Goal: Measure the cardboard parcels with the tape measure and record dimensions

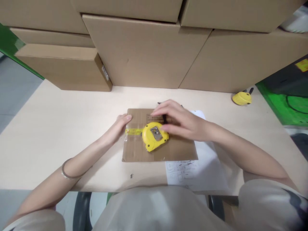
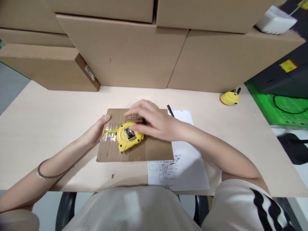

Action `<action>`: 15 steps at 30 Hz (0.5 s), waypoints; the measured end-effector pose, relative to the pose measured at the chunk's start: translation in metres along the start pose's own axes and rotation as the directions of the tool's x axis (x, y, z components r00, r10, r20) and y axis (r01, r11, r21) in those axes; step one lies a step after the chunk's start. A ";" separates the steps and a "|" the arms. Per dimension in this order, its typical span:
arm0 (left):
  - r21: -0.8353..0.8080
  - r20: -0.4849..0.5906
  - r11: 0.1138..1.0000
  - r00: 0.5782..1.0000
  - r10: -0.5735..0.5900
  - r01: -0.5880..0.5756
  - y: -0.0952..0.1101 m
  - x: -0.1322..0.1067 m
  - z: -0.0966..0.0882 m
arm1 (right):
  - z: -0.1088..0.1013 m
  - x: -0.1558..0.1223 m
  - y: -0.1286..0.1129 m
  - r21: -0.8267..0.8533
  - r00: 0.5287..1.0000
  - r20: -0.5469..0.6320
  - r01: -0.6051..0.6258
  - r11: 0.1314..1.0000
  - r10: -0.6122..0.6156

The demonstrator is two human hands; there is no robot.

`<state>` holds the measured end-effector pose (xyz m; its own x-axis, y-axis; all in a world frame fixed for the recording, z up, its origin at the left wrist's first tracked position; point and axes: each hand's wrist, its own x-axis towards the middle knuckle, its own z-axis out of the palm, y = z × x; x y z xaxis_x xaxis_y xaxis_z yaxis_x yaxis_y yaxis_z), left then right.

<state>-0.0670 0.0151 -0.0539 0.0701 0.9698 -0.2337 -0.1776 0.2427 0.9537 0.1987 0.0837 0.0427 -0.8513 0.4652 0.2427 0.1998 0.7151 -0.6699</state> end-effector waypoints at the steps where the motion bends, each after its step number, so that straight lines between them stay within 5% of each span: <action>1: 0.013 -0.024 1.000 1.000 -0.003 0.003 -0.002 0.001 -0.001 | -0.007 -0.007 0.003 0.023 0.993 -0.099 -0.060 0.998 0.062; 3: 0.001 -0.006 0.999 0.999 -0.032 0.032 -0.006 0.002 -0.004 | -0.020 -0.024 0.013 -0.014 0.926 -0.202 -0.329 0.944 0.320; 5: -0.045 0.076 0.997 0.995 -0.058 0.062 -0.007 0.002 -0.005 | -0.029 -0.043 0.026 -0.146 0.784 -0.178 -0.618 0.772 0.594; 7: -0.074 0.120 0.996 0.992 -0.044 0.053 -0.007 0.003 -0.004 | -0.027 -0.063 0.043 -0.289 0.631 -0.145 -0.763 0.578 0.762; 9: -0.070 0.116 0.997 0.993 -0.015 0.023 -0.005 0.004 -0.002 | -0.016 -0.081 0.060 -0.335 0.548 -0.160 -0.812 0.477 0.821; 11: -0.057 0.100 0.998 0.995 -0.002 0.007 -0.003 0.005 0.001 | -0.003 -0.095 0.072 -0.318 0.519 -0.146 -0.831 0.457 0.842; 15: -0.028 0.077 1.000 0.997 -0.007 0.009 0.003 0.003 0.009 | 0.007 -0.106 0.085 -0.130 0.597 -0.033 -0.798 0.589 0.802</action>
<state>-0.0588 0.0187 -0.0501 0.1471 0.9632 -0.2248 -0.2046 0.2520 0.9459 0.3027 0.0916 -0.0448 -0.3320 0.8682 -0.3687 0.8600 0.1180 -0.4965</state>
